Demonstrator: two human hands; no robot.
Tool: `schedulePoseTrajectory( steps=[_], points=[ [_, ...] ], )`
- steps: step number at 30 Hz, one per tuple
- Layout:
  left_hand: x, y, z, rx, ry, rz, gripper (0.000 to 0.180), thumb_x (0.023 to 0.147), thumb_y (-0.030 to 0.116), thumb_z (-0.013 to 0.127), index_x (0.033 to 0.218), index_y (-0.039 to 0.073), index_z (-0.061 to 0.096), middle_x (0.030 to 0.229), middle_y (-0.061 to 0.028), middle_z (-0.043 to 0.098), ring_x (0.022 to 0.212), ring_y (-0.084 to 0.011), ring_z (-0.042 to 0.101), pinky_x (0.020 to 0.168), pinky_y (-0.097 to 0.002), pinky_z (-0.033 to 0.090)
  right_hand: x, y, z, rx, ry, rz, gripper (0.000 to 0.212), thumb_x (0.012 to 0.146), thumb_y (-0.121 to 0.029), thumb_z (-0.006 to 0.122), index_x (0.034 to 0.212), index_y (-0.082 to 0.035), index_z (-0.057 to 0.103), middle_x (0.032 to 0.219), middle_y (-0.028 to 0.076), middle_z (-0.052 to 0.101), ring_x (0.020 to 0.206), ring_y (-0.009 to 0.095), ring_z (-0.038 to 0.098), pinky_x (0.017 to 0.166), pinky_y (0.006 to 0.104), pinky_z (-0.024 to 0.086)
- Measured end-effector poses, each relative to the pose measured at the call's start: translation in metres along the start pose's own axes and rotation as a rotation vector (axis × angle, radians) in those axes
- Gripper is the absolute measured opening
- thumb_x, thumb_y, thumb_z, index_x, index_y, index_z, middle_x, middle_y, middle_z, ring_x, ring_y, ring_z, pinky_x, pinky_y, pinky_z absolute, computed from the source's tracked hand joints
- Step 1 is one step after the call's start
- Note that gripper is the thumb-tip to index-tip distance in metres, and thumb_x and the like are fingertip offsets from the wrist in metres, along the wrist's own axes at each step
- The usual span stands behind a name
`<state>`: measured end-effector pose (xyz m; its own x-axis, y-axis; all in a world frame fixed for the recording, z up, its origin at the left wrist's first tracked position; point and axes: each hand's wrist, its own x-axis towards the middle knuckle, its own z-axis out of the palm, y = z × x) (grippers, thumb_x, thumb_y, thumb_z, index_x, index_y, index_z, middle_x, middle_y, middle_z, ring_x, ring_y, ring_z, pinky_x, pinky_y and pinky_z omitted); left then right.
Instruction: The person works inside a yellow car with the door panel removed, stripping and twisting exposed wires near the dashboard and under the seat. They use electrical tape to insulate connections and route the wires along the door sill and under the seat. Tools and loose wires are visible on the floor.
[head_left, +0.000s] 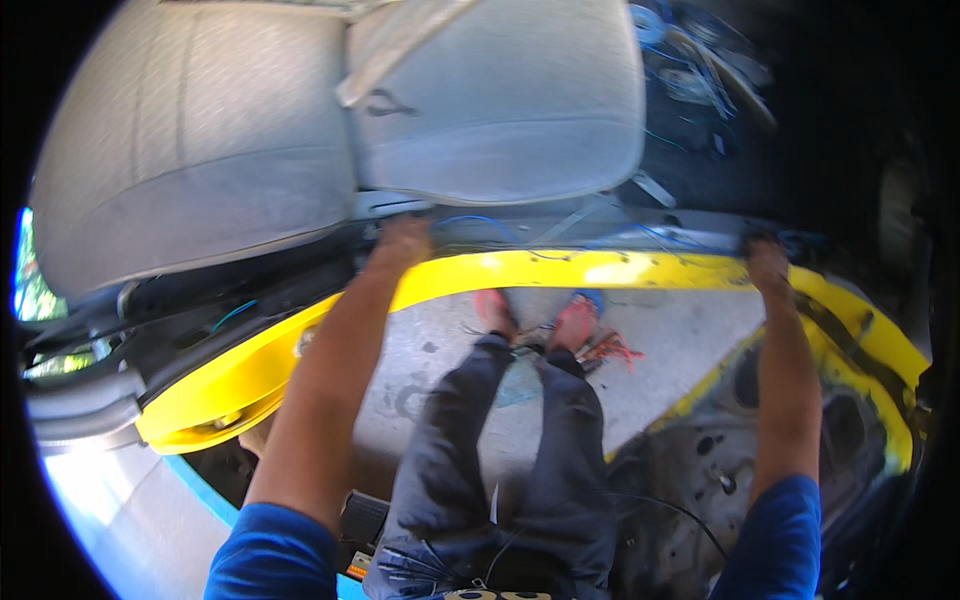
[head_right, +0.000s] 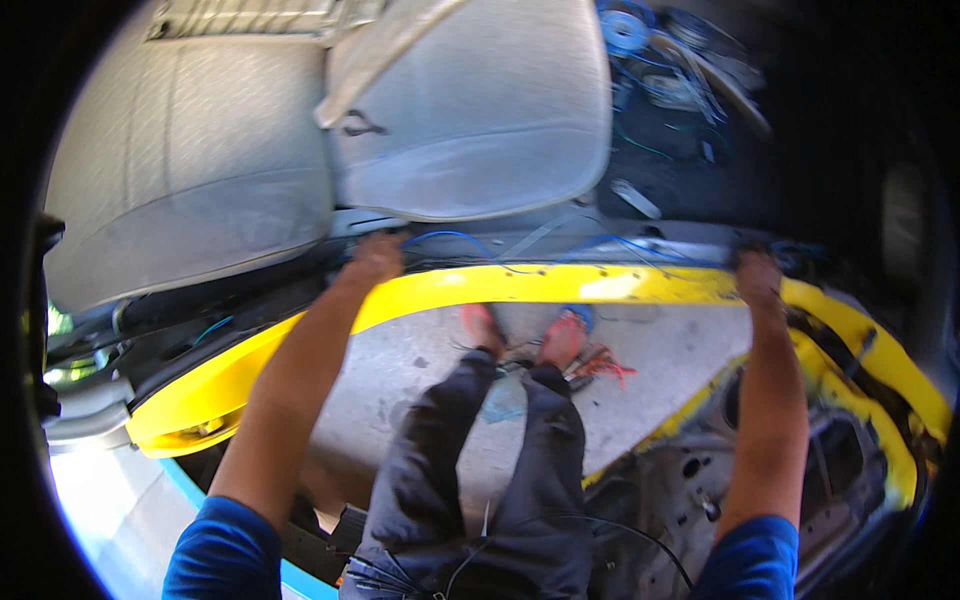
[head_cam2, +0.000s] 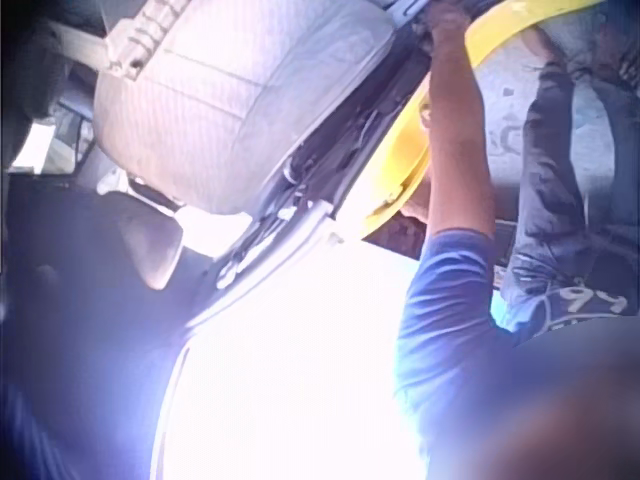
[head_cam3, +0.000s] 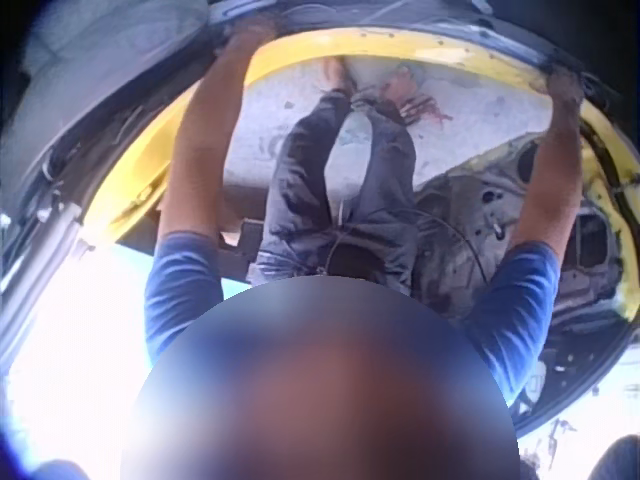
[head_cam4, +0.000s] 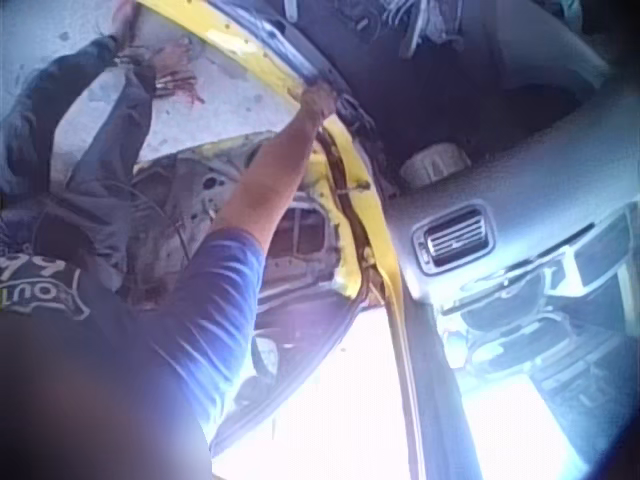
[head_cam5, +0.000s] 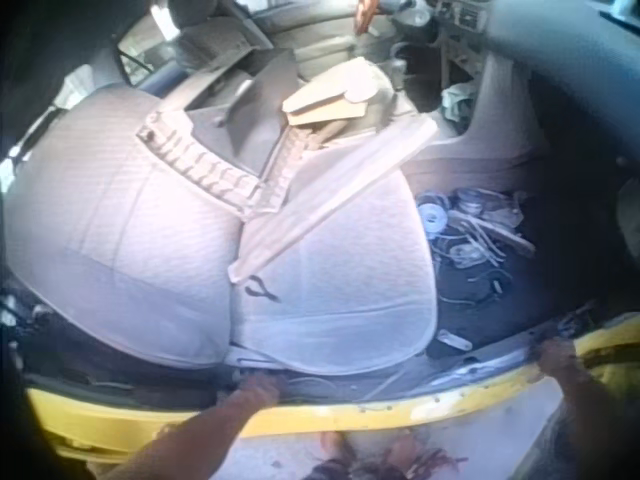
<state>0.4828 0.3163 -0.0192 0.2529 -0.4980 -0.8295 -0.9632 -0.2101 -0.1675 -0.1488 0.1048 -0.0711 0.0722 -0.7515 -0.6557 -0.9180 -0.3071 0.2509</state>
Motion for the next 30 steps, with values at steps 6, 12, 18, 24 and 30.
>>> schedulePoseTrajectory(
  steps=[6,12,18,24,30],
  points=[
    [0.013,0.052,0.005,-0.127,0.03,0.157,0.054,0.099,0.019,0.041,0.152,0.008,0.043,0.154,-0.0219,0.048,0.141,-0.0398,0.048,0.117,-0.0563,0.036,-0.014,-0.008,-0.017,0.163,0.018,-0.022,0.064,0.081,-0.009,0.07,0.143,-0.013,0.058,0.16,0.017,0.041,0.146,0.034,0.042,0.122,0.0419,0.036],
    [0.011,0.082,0.017,-0.448,0.244,0.183,0.047,0.096,0.014,0.046,0.141,0.002,0.053,0.149,-0.0238,0.048,0.138,-0.0426,0.046,0.113,-0.0563,0.039,-0.055,-0.084,-0.069,0.061,0.038,0.014,0.07,0.077,-0.006,0.075,0.144,-0.01,0.056,0.156,0.02,0.045,0.144,0.037,0.045,0.121,0.0388,0.039],
    [-0.005,0.054,0.009,-0.343,0.08,0.325,0.051,0.099,0.012,0.039,0.149,0.01,0.051,0.162,-0.0225,0.035,0.149,-0.0424,0.034,0.124,-0.055,0.026,-0.127,-0.256,-0.118,0.513,0.06,-0.571,0.058,0.078,-0.021,0.081,0.13,-0.003,0.064,0.131,0.023,0.064,0.125,0.04,0.06,0.107,0.0433,0.049],
    [-0.015,0.036,0.001,-0.262,0.07,0.411,0.046,0.099,0.012,0.042,0.142,0.01,0.057,0.154,-0.0191,0.048,0.146,-0.0362,0.042,0.122,-0.0534,0.029,-0.174,-0.395,-0.171,0.259,-0.109,-0.359,0.049,0.082,-0.02,0.075,0.125,-0.001,0.061,0.13,0.018,0.06,0.123,0.038,0.059,0.102,0.0442,0.053],
    [-0.003,0.03,0.007,-0.322,0.098,0.175,0.051,0.095,0.014,0.044,0.144,0.011,0.058,0.152,-0.0196,0.052,0.142,-0.0374,0.047,0.12,-0.0505,0.033,-0.209,-0.363,-0.192,0.391,0.027,-0.296,0.059,0.083,-0.019,0.074,0.137,-0.002,0.057,0.144,0.02,0.055,0.136,0.033,0.053,0.111,0.042,0.046]
  ],
)
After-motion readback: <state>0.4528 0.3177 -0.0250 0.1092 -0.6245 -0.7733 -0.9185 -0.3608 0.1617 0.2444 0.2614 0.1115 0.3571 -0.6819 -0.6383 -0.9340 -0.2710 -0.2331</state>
